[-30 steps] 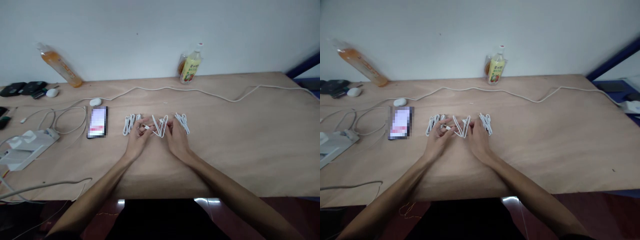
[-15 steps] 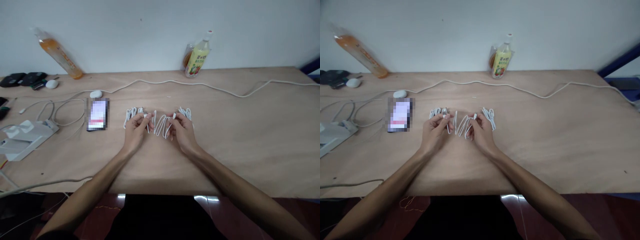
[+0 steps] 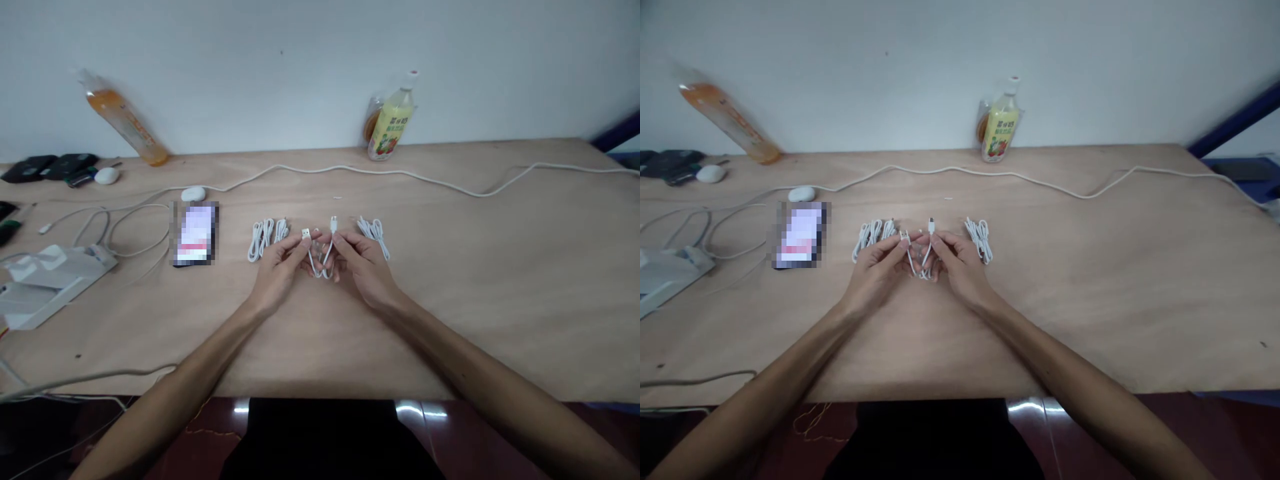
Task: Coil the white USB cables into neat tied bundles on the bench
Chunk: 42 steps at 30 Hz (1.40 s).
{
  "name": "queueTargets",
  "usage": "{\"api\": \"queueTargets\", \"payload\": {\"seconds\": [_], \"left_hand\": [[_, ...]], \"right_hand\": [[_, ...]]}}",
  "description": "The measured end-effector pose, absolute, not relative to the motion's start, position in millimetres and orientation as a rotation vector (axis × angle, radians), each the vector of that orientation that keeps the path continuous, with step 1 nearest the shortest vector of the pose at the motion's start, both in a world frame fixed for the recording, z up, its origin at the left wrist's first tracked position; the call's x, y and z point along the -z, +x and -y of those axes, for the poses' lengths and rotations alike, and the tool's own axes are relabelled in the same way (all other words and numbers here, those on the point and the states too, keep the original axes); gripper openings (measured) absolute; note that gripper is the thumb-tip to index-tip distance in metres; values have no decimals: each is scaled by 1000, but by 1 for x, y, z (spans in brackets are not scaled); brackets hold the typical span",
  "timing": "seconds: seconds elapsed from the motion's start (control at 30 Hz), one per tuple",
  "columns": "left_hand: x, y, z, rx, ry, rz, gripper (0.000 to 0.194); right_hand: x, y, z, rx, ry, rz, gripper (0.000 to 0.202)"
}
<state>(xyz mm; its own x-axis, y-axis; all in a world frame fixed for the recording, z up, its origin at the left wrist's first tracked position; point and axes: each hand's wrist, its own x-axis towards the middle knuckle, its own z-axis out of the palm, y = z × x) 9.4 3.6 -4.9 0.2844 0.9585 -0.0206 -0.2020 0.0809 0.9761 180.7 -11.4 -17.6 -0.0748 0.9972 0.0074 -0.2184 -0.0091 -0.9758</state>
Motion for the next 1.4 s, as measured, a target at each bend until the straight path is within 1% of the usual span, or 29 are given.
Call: {"api": "queueTargets", "payload": {"seconds": [0.1,0.2,0.33,0.5,0.63,0.8,1.07,1.23,1.4], "left_hand": [[4,9,-3,-1043,1155,-885,40],[3,8,-2,-1067,1144,-895,37],[1,8,-2,-1107,1133,-920,33],[-2,10,-2,-1122,1071,-949,34],[-3,10,0,-1109,1065,-947,38],[-4,10,2,-1082,1064,-957,43],[-8,12,5,-1058,1078,-991,50],[-7,12,4,-1065,1066,-976,47],[-7,12,4,-1056,1060,-982,44]], "right_hand": [[17,180,11,-1353,-1022,1085,49],[16,179,13,-1324,-1031,1110,49],[11,178,16,-1221,-1042,1156,42],[7,176,20,-1106,-1061,1148,32],[8,176,20,-1108,-1085,1132,25],[8,176,21,-1109,-1075,1137,21],[6,175,21,-1126,-1071,1110,25],[7,174,21,-1149,-1084,1088,21],[9,174,21,-1123,-1121,1103,25]]}}
